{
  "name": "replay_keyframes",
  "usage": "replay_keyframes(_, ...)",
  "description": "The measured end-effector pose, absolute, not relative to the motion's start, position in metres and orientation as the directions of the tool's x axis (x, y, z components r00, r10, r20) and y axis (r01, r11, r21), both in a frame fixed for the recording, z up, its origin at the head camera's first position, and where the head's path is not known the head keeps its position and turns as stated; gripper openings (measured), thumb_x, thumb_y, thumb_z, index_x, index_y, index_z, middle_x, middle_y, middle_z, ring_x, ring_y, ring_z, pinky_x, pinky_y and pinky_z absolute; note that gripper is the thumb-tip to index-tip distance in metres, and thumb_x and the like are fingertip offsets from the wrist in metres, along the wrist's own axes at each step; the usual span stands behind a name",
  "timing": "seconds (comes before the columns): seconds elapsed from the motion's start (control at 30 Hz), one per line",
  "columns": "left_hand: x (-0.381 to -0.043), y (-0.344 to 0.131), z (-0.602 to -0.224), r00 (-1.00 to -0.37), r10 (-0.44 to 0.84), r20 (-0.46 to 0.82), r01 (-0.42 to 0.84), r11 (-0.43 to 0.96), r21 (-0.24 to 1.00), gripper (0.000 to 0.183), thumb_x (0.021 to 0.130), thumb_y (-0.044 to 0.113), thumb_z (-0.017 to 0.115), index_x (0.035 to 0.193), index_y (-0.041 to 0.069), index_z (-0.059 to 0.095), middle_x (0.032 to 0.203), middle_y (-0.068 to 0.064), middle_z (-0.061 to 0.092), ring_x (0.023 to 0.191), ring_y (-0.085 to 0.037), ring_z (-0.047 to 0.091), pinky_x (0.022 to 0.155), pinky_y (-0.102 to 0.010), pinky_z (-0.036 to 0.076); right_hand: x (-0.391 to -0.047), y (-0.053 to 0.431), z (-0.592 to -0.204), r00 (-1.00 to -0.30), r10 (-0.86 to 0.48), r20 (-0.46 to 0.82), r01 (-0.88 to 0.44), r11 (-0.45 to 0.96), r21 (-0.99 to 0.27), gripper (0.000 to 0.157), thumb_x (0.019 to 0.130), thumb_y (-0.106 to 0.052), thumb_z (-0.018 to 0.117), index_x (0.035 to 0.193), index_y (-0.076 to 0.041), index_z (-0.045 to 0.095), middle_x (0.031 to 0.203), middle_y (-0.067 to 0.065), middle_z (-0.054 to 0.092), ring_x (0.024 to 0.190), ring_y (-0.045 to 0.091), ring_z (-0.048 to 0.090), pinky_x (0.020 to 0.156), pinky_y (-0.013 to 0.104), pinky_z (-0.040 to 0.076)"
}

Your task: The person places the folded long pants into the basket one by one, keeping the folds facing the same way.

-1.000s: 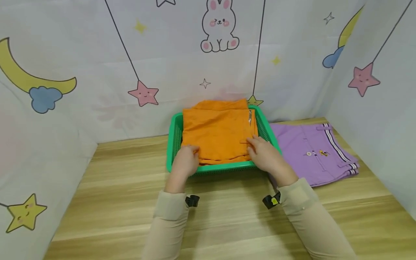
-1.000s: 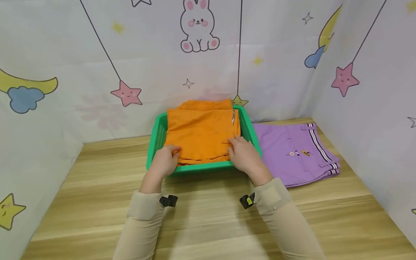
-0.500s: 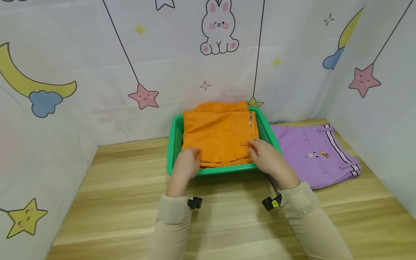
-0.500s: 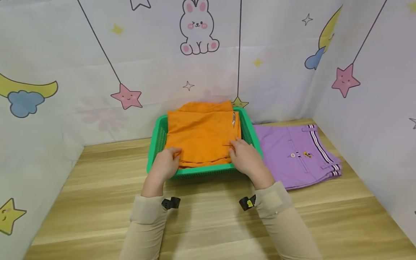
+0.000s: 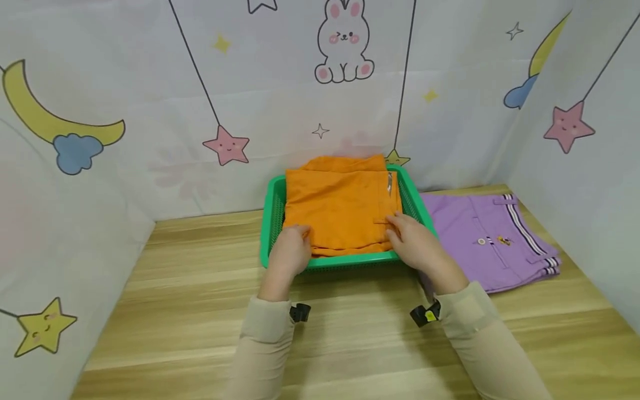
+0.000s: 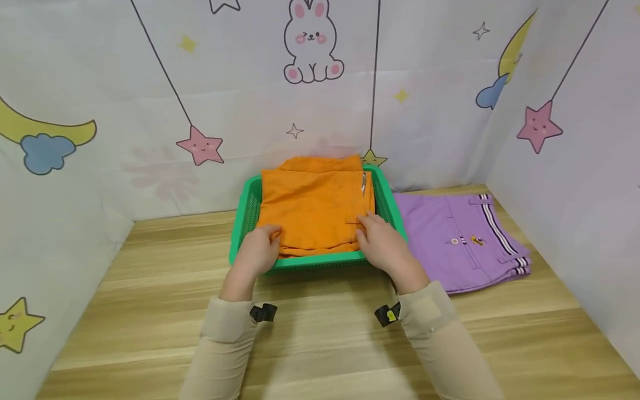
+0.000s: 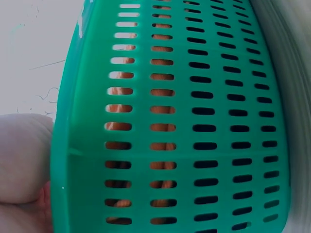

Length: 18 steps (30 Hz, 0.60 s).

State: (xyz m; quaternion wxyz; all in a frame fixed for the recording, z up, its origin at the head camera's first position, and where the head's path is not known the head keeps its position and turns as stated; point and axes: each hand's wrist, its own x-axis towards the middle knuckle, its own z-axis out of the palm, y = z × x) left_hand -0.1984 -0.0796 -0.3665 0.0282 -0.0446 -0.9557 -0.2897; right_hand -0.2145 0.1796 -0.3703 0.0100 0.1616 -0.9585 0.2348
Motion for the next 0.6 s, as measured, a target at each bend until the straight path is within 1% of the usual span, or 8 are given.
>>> replay_keyframes(0.13, -0.197, -0.078, -0.367, -0.988, 0.090, 0.126, 0.141, 0.859, 0.492, 0.033, 0.097, 0.008, 0.044, 0.125, -0.002, 0.058, 0.127, -0.020, 0.059, 0.121, -0.036, 0.052, 0.103, -0.045, 0.042, -0.214, 0.181, -0.371, -0.946, -0.313, 0.089, -0.319, 0.836, -0.447, 0.048, 0.100, -0.021, 0.044, 0.139, 0.006, 0.041, 0.148, 0.028, 0.031, 0.135, 0.044, 0.032, 0.109, 0.056, 0.030)
replay_keyframes(0.2, -0.196, -0.077, -0.367, -0.985, 0.101, 0.137, 0.153, 0.879, 0.452, 0.034, 0.097, 0.009, 0.044, 0.126, -0.002, 0.058, 0.129, -0.021, 0.057, 0.124, -0.036, 0.049, 0.107, -0.046, 0.039, -0.212, 0.182, -0.370, -0.945, -0.312, 0.094, -0.321, 0.836, -0.445, 0.048, 0.100, -0.022, 0.045, 0.140, 0.005, 0.041, 0.148, 0.027, 0.031, 0.135, 0.044, 0.031, 0.109, 0.057, 0.030)
replay_keyframes(0.23, -0.196, -0.076, -0.367, -0.985, 0.103, 0.138, 0.153, 0.887, 0.436, 0.034, 0.097, 0.011, 0.045, 0.126, -0.002, 0.057, 0.130, -0.021, 0.056, 0.125, -0.037, 0.048, 0.108, -0.046, 0.037, -0.212, 0.182, -0.370, -0.945, -0.312, 0.095, -0.321, 0.836, -0.444, 0.049, 0.100, -0.022, 0.045, 0.140, 0.004, 0.040, 0.149, 0.027, 0.030, 0.136, 0.043, 0.031, 0.109, 0.057, 0.030)
replay_keyframes(0.3, -0.195, -0.073, -0.367, -0.984, 0.104, 0.142, 0.154, 0.902, 0.403, 0.035, 0.097, 0.016, 0.047, 0.126, -0.001, 0.057, 0.130, -0.020, 0.056, 0.125, -0.038, 0.048, 0.106, -0.048, 0.038, -0.211, 0.182, -0.370, -0.944, -0.314, 0.098, -0.324, 0.837, -0.442, 0.049, 0.100, -0.024, 0.045, 0.140, 0.004, 0.040, 0.149, 0.026, 0.030, 0.137, 0.042, 0.029, 0.109, 0.057, 0.029)
replay_keyframes(0.47, -0.193, -0.066, -0.367, -0.989, 0.076, 0.125, 0.120, 0.910, 0.397, 0.043, 0.096, 0.030, 0.051, 0.130, 0.003, 0.055, 0.137, -0.021, 0.049, 0.127, -0.041, 0.043, 0.103, -0.058, 0.037, -0.208, 0.184, -0.369, -0.936, -0.331, 0.117, -0.347, 0.826, -0.445, 0.050, 0.100, -0.026, 0.046, 0.140, 0.003, 0.040, 0.151, 0.024, 0.029, 0.139, 0.040, 0.026, 0.111, 0.056, 0.027)
replay_keyframes(0.5, -0.193, -0.065, -0.367, -0.990, 0.071, 0.123, 0.115, 0.907, 0.404, 0.045, 0.096, 0.032, 0.052, 0.131, 0.004, 0.054, 0.140, -0.022, 0.047, 0.129, -0.042, 0.041, 0.104, -0.059, 0.034, -0.208, 0.185, -0.369, -0.933, -0.337, 0.126, -0.357, 0.822, -0.444, 0.051, 0.099, -0.026, 0.046, 0.140, 0.003, 0.040, 0.151, 0.024, 0.029, 0.140, 0.040, 0.026, 0.111, 0.056, 0.027)
replay_keyframes(0.6, -0.192, -0.059, -0.368, -0.990, 0.063, 0.129, 0.113, 0.896, 0.430, 0.050, 0.096, 0.035, 0.052, 0.136, 0.005, 0.049, 0.144, -0.023, 0.040, 0.133, -0.043, 0.036, 0.108, -0.060, 0.029, -0.209, 0.188, -0.371, -0.917, -0.358, 0.176, -0.399, 0.803, -0.442, 0.050, 0.099, -0.023, 0.049, 0.139, 0.004, 0.041, 0.150, 0.024, 0.030, 0.139, 0.040, 0.027, 0.112, 0.055, 0.026)
